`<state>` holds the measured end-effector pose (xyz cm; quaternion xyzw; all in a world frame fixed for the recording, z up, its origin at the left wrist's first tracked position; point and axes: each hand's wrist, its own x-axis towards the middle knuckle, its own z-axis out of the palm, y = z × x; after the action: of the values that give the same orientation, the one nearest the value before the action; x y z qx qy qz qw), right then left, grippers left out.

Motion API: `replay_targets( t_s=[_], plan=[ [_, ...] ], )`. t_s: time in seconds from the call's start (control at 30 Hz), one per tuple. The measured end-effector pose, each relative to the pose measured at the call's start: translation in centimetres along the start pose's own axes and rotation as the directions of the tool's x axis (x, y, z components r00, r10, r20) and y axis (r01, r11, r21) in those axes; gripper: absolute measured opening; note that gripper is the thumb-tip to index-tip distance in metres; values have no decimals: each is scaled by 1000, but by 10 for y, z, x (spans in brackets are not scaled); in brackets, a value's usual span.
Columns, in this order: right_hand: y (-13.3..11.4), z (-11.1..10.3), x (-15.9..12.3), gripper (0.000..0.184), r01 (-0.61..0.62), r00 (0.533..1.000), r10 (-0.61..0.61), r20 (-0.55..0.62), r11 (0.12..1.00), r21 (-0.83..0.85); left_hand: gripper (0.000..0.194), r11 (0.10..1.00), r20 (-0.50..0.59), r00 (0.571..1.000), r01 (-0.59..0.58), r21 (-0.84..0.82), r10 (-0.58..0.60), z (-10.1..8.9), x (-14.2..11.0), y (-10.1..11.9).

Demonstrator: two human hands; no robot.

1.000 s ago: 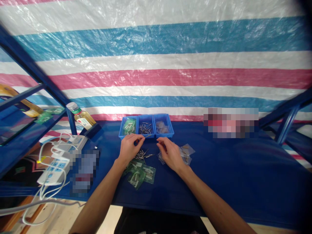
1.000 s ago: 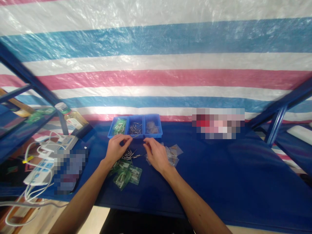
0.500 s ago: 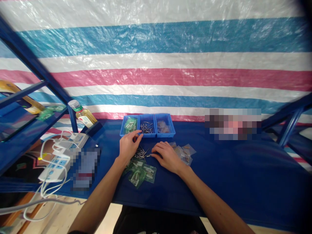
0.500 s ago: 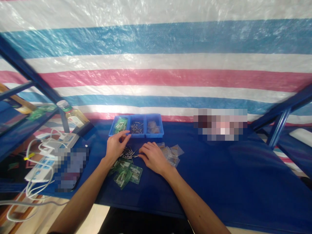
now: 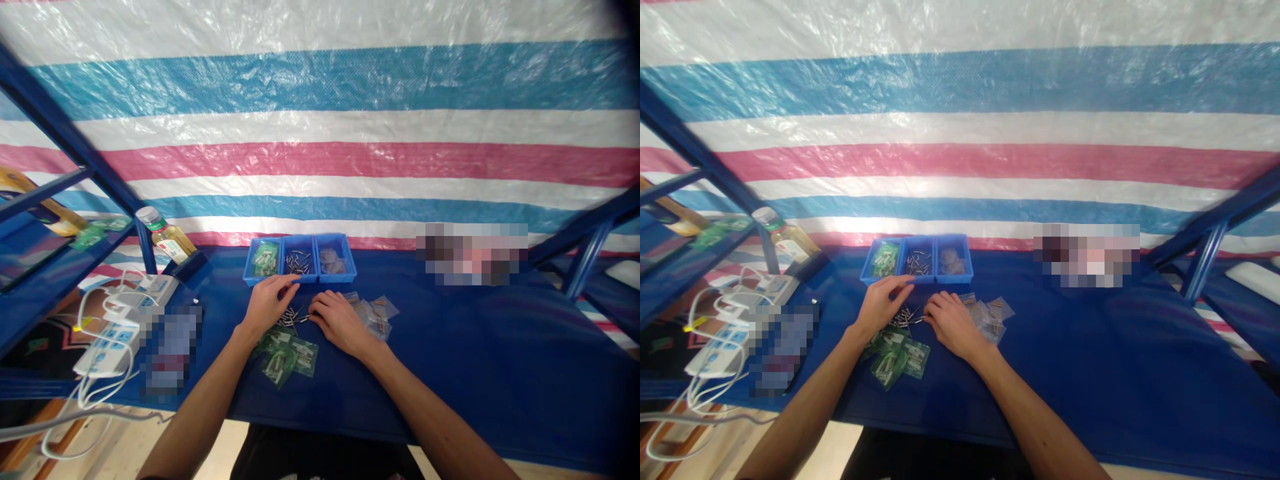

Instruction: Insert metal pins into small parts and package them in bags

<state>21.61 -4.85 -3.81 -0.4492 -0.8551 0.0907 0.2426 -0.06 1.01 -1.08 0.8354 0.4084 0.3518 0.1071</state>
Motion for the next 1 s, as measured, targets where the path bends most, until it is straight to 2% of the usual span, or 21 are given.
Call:
replay_targets(
  t_s=[0.3, 0.5, 0.7, 1.0],
  plan=[
    [-1, 4, 1, 8, -17, 999, 17, -30, 1000, 16, 25, 999, 41, 999, -35, -27, 36, 0, 0, 2],
    [0, -2, 2, 11, -63, 982, 88, -165, 987, 151, 20, 992, 99, 989, -98, -77, 106, -6, 2, 10],
    [2, -5, 1, 14, -84, 936, 169, -308, 959, 269, 19, 970, 203, 953, -203, -134, 227, -7, 3, 19],
    [-3, -2, 1, 13, -54, 941, 155, -302, 947, 317, 17, 971, 225, 947, -210, -110, 231, -3, 1, 16]
  ],
)
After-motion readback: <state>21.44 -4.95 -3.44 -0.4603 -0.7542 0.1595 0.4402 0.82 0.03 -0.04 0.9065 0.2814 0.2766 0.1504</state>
